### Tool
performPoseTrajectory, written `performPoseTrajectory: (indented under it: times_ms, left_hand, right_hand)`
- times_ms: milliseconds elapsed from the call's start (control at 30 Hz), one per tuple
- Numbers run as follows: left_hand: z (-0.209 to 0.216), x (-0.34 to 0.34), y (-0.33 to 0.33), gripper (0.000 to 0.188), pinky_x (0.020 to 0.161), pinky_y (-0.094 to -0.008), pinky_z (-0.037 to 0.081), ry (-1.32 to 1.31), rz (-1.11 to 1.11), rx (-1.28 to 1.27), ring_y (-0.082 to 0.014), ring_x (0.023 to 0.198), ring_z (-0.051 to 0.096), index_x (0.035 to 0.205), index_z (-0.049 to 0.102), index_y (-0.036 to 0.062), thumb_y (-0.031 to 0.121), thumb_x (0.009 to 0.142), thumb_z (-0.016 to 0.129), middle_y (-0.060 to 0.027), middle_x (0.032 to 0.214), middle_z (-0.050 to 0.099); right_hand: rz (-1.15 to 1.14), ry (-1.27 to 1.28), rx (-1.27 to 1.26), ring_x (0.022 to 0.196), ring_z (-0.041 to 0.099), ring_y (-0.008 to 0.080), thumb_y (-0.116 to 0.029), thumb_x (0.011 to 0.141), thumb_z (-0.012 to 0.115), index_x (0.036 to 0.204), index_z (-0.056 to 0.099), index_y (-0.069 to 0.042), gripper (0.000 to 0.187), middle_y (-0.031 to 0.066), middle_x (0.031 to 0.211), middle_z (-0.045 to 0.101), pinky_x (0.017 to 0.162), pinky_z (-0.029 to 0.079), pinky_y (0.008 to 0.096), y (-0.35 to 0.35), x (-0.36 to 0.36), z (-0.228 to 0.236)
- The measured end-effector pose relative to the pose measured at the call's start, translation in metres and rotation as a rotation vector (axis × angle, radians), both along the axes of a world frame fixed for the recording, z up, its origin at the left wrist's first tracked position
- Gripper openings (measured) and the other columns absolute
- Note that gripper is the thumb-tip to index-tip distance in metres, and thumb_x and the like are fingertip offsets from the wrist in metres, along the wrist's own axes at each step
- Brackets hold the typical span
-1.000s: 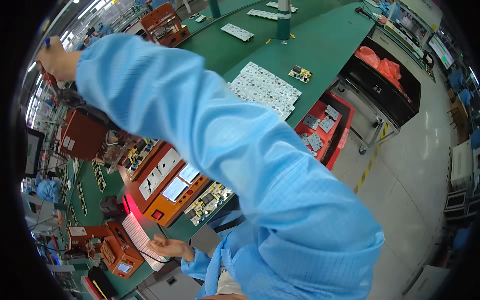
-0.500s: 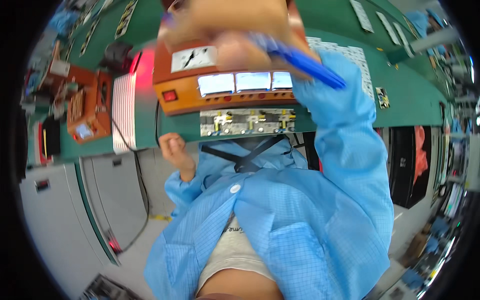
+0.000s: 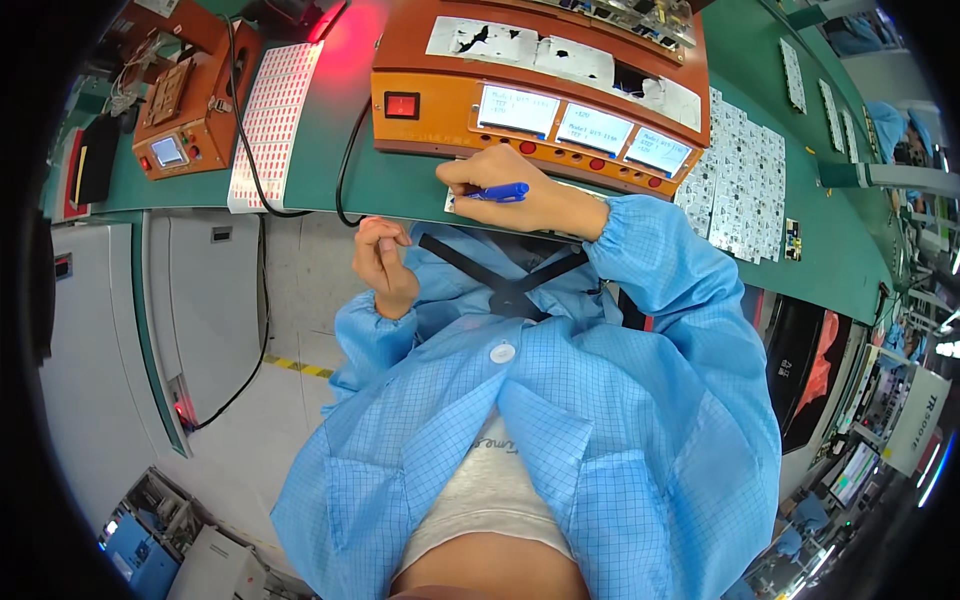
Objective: Testing printed circuit boards using a specialized test fixture on an assembly line.
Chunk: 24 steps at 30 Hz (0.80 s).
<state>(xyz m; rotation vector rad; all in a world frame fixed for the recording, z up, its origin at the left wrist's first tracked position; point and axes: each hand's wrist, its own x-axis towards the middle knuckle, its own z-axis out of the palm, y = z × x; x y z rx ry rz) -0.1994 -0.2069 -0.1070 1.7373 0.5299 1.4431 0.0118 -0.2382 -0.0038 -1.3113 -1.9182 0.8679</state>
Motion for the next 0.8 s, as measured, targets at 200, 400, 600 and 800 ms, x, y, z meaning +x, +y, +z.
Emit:
performPoseTrajectory:
  times_ms: [200,400,600,800]
  left_hand:
    - [0.001,-0.002,-0.008,0.008,0.059,-0.026,0.041,-0.005,0.034,-0.13,-0.0146,0.065,0.049,0.09,0.05,-0.001,0.0,0.092,0.042,-0.0094,0.074,0.051]
    - [0.003,-0.003,-0.007,0.01,0.058,-0.0256,0.043,0.039,0.034,-0.004,-0.0147,0.065,0.05,0.09,0.05,-0.0011,-0.004,0.09,0.04,-0.0086,0.068,0.052]
    - [0.006,0.005,-0.008,0.018,0.063,-0.0313,0.042,-0.021,-0.046,-0.127,-0.019,0.057,0.05,0.081,0.052,0.0022,-0.011,0.076,0.04,-0.0056,0.059,0.054]
    - [0.019,0.021,-0.005,0.019,0.063,-0.0303,0.04,0.003,-0.101,0.055,-0.0174,0.053,0.051,0.079,0.051,0.0036,-0.011,0.074,0.04,-0.0029,0.058,0.054]
  right_hand:
    - [0.032,-0.199,0.157,0.057,0.051,0.0305,-0.015,0.077,0.059,0.072,0.049,-0.001,0.017,0.015,0.063,0.05,0.055,0.04,0.0379,-0.003,-0.002,-0.002]
    - [-0.215,0.038,-0.111,0.053,0.044,0.023,-0.015,0.072,0.06,0.062,0.042,0.0,0.026,0.0118,0.059,0.045,0.052,0.036,0.0337,-0.036,0.029,0.015]
    - [-0.226,-0.036,-0.246,0.059,0.047,0.0255,-0.014,0.071,0.062,0.063,0.042,0.001,0.026,0.0131,0.061,0.045,0.057,0.038,0.0356,-0.059,0.038,0.014]
    - [-0.098,-0.179,0.097,0.06,0.048,0.0335,-0.014,0.072,0.061,0.063,0.044,0.0,0.024,0.0164,0.061,0.044,0.056,0.037,0.0406,-0.058,0.036,-0.001]
